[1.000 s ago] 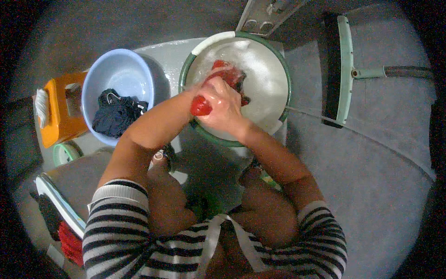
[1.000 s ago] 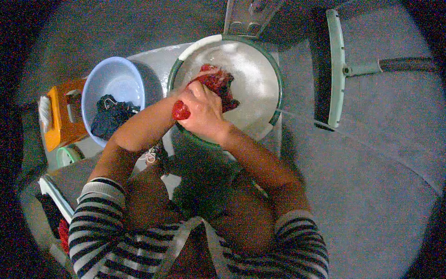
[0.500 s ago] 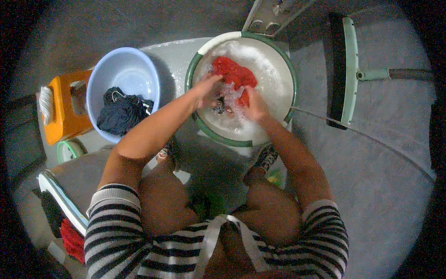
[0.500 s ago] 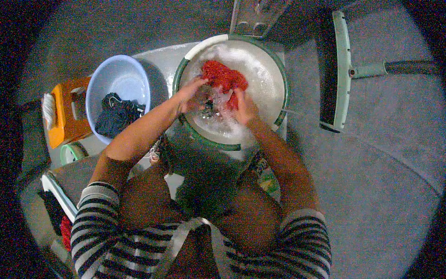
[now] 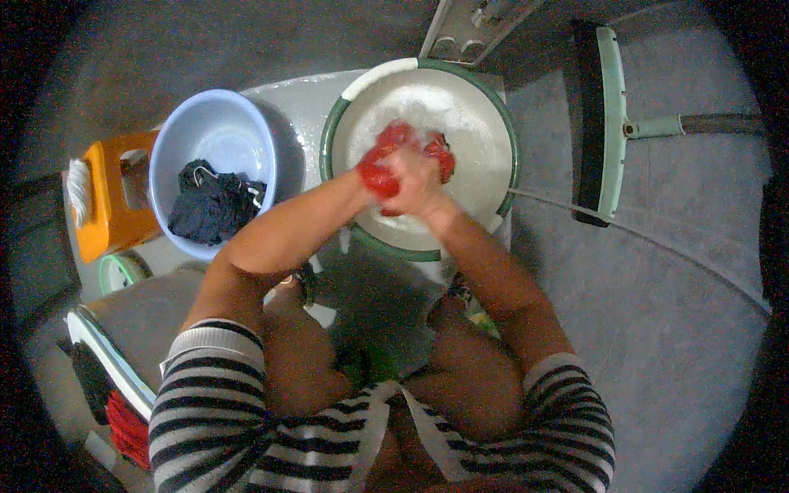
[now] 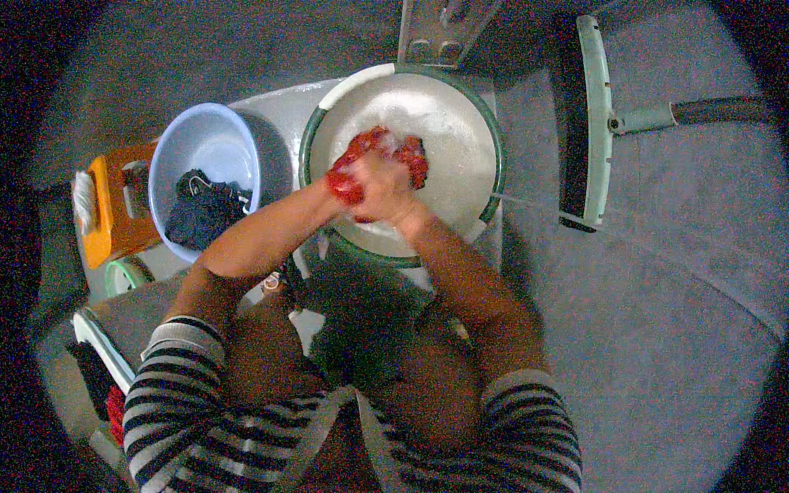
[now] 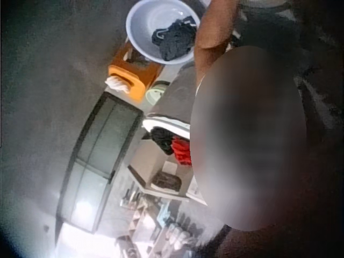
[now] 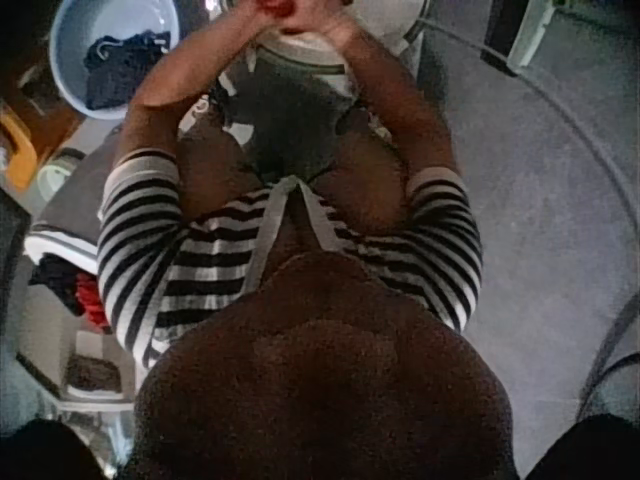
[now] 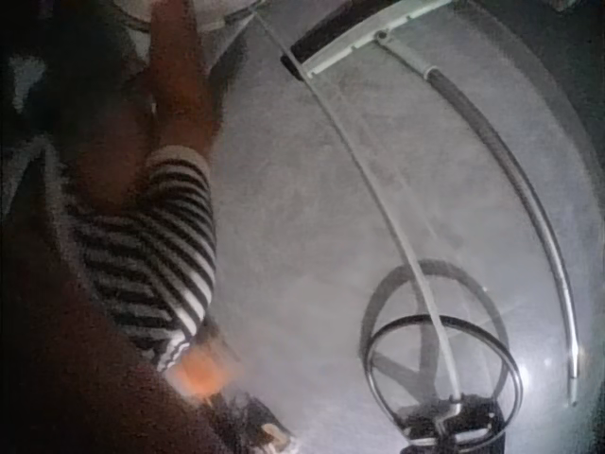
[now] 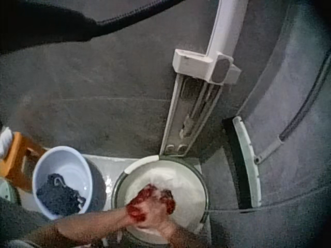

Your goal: The person washes and wrings clothes in a washbasin by hand, empties and refills the washbasin with water, and washes additional clothes in the washbasin.

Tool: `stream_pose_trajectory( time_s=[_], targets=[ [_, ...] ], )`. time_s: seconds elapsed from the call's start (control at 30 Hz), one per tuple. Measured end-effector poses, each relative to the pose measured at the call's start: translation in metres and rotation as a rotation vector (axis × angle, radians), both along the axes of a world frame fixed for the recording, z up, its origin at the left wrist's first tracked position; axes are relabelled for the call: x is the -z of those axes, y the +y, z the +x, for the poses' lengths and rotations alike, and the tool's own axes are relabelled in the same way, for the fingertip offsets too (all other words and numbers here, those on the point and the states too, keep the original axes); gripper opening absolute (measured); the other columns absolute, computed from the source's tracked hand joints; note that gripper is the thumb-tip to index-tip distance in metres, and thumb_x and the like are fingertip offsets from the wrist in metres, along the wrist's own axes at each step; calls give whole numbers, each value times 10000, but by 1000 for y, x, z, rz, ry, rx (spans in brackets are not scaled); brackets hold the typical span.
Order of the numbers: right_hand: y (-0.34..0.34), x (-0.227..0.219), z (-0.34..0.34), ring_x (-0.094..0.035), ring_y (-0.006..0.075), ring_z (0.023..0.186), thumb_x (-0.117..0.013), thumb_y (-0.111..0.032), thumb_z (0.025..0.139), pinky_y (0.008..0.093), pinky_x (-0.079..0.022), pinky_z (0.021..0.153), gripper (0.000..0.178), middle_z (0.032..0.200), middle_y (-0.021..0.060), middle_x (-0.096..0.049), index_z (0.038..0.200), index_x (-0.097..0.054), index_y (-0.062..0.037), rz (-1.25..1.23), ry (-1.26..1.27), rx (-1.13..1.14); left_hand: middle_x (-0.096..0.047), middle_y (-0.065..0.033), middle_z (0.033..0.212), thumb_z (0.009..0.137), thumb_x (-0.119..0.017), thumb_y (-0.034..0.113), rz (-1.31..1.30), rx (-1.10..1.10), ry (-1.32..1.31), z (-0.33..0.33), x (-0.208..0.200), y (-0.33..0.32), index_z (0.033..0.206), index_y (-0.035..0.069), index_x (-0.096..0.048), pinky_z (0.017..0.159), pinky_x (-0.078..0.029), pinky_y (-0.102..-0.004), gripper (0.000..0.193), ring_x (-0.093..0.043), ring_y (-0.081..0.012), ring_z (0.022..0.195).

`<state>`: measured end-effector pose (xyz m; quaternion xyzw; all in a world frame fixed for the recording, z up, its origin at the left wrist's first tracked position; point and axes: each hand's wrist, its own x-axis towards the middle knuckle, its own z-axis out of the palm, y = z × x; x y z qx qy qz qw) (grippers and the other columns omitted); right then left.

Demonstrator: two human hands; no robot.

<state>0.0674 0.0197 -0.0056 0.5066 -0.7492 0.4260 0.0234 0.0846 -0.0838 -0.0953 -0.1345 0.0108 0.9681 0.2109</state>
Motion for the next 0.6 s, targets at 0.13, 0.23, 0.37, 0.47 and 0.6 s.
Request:
stream_pose_trajectory(
  time_s=[0.13,0.23,0.37,0.47,0.6],
  targets=[
    [96,127,-104,-576,362,879,-625,-227,696,428,-463,771,356,986,175,-590,997,-556,-48,242,-778,395,-610,-94,979,874,-476,313,-1000,235,-120,1,-59,36,1023,81,-565,718,-499,-300,291,-610,-194,832],
    [84,134,-81,-553,368,947,-566,-219,752,434,-441,823,389,991,189,-584,1085,-503,-30,455,-451,763,-601,-76,1024,858,-493,360,-971,280,-212,12,-76,6,1078,67,-538,758,-478,-296,369,-592,-183,896],
    [68,134,-29,-559,378,906,-515,-227,796,451,-445,788,389,955,192,-594,1127,-471,-29,340,-134,623,-462,-108,1246,838,-513,390,-982,178,-165,27,-39,-27,1267,145,-388,941,-380,-396,509,-489,-248,1092],
    [90,113,-33,-578,387,820,-547,-123,768,447,-462,737,372,884,192,-607,1118,-470,-22,723,-371,199,-439,-116,1271,836,-488,454,-1011,206,-173,17,-54,-15,1297,159,-341,907,-396,-450,566,-484,-274,1098],
    [48,62,-57,-607,280,795,-611,-56,703,376,-482,716,402,844,136,-615,1083,-482,-29,231,-1113,278,-398,-160,1280,843,-349,582,-807,435,-330,0,-54,-6,1276,133,-373,861,-379,-577,624,-428,-362,1130]
  ],
)
